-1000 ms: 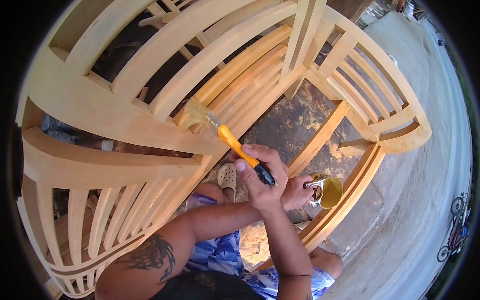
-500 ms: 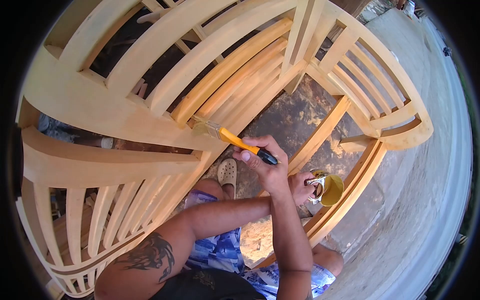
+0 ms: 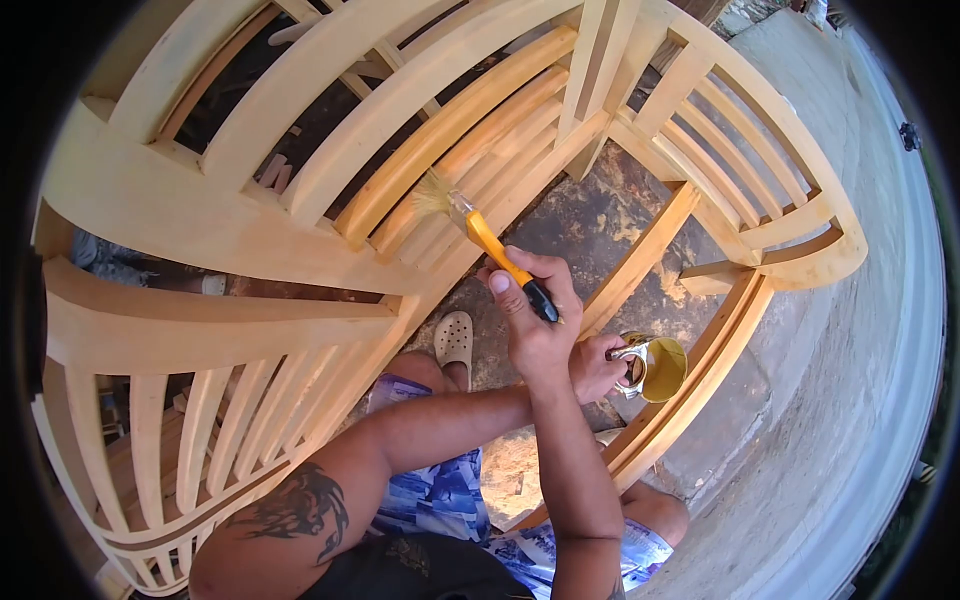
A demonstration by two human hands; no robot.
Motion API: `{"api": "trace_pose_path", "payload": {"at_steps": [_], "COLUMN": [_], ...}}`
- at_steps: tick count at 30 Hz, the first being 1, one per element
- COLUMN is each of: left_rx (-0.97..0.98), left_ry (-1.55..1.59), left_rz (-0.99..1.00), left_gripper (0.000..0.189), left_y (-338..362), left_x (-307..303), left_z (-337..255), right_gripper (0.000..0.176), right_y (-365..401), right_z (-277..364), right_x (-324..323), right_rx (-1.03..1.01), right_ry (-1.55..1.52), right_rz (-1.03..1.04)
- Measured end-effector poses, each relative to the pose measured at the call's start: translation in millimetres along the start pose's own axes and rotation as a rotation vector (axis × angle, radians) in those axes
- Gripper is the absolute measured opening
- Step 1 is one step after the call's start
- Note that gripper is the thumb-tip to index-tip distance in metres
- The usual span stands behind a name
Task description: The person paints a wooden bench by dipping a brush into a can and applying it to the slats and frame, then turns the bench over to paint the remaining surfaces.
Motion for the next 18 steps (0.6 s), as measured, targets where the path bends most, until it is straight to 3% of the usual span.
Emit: {"api": "trace_pose_path", "payload": {"at_steps": [1,4,6,7,10,15,18], "left_rx": [0.046,0.072,0.085,0.094,0.035,0.096,0.015], "left_ry": [0.094,-0.029,-0.105,-0.146,-0.075,-0.064,-0.005], "left_rz": [0.018,0.046,0.074,0.087,0.067,0.082,0.068], "left_gripper": [0.022,0.023,0.023,0.023,0.011,0.019,0.020], "left_y": [-9.4,-10.1,-6.1,-4.6,-2.0,-6.4,-0.4], "left_x": [6.8,-0.3,-1.0,-0.5,-0.1,2.0,2.1], "left_z": [23.8,10.3,-0.2,-3.8,0.0,5.7,-3.8], "right_gripper": [0.029,0.027,0.027,0.025,0.023,0.026,0.026], "right_y": [1.6,21.0,29.8,33.4,43.8,37.3,5.5], "right_z": [4.7,17.3,6.5,-4.9,-3.9,-3.4,-13.4], "right_x": [-7.7,-18.3,-3.0,10.7,33.6,-1.7,5.7], "right_rx": [0.016,-0.101,-0.069,-0.026,-0.142,0.082,0.183], "right_ry": [-0.033,-0.032,0.066,0.175,0.284,-0.169,-0.151], "right_rz": [-0.029,-0.137,-0.111,-0.007,0.153,0.138,0.014]}}
Point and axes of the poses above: each hand's wrist, its own y-axis away from the middle knuckle, its own x-axis out of the palm, z = x × y, the point moved 8 cm from there along -y, towards the middle knuckle, and after that the axes turned 7 degrees about x, right-handed, at the moved point
